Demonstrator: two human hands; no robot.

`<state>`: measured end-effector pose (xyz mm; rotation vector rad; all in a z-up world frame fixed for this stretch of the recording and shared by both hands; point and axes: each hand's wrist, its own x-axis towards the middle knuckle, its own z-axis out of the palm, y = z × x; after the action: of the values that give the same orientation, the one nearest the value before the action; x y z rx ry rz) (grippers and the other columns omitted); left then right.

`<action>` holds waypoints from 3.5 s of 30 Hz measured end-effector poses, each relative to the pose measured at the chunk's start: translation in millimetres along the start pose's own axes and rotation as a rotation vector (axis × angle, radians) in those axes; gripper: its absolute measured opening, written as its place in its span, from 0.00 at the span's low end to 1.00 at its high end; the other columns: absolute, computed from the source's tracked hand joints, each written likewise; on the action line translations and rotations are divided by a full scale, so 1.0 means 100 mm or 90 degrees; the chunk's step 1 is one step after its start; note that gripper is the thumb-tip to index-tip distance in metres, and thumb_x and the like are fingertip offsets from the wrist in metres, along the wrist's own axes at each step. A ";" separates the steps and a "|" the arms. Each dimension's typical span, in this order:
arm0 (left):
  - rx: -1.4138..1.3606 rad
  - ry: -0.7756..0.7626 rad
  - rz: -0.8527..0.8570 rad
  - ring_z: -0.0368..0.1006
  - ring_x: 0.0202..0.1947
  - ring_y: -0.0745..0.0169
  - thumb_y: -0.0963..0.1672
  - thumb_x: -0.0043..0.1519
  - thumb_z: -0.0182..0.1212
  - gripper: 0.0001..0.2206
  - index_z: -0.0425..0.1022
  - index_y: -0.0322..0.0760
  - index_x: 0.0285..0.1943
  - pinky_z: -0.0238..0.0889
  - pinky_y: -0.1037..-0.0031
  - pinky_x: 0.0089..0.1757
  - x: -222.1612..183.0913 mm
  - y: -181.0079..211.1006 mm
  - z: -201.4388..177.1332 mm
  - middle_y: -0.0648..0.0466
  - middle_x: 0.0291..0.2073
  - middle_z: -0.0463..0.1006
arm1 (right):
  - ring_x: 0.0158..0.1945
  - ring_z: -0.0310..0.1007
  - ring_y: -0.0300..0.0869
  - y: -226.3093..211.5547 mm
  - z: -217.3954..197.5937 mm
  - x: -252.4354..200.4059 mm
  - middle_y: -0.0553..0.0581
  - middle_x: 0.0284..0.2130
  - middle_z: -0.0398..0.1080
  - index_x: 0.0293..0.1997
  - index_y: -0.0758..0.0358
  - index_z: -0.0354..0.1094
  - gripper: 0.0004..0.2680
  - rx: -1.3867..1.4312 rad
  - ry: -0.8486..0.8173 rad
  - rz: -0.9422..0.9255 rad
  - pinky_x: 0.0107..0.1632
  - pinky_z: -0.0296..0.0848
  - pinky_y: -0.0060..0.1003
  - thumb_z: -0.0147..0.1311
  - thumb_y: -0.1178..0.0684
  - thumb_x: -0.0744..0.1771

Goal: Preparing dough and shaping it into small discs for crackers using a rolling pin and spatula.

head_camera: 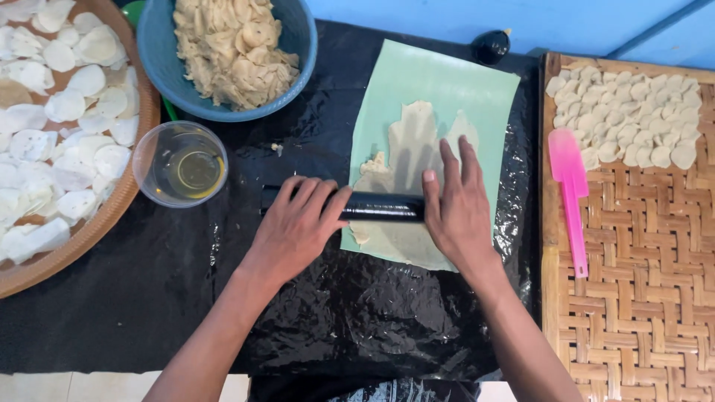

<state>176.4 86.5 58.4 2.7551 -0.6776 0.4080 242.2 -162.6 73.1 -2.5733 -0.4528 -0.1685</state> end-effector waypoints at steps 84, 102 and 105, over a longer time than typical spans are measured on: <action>0.011 -0.007 -0.119 0.69 0.48 0.49 0.49 0.60 0.63 0.24 0.71 0.29 0.61 0.60 0.57 0.53 -0.20 0.47 -0.18 0.46 0.46 0.74 | 0.76 0.50 0.67 -0.23 -0.07 -0.04 0.76 0.71 0.52 0.70 0.72 0.58 0.20 -0.020 -0.022 -0.123 0.73 0.54 0.60 0.40 0.46 0.73; 0.052 -0.052 -0.259 0.40 0.78 0.42 0.55 0.70 0.45 0.32 0.53 0.30 0.77 0.31 0.35 0.67 0.36 -0.06 0.42 0.38 0.78 0.49 | 0.79 0.31 0.64 0.19 0.45 0.38 0.76 0.75 0.36 0.79 0.69 0.39 0.26 -0.192 -0.151 -0.084 0.75 0.35 0.58 0.26 0.38 0.73; 0.028 -0.053 -0.247 0.41 0.79 0.44 0.55 0.70 0.46 0.35 0.52 0.25 0.78 0.30 0.36 0.68 0.22 0.08 0.38 0.38 0.78 0.49 | 0.79 0.32 0.63 0.16 0.44 0.17 0.75 0.75 0.37 0.78 0.70 0.38 0.27 -0.202 -0.140 -0.068 0.75 0.35 0.58 0.27 0.38 0.73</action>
<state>198.9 58.7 31.6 2.8664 -0.1418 0.2263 265.0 -148.2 31.3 -2.8952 -0.6943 0.0087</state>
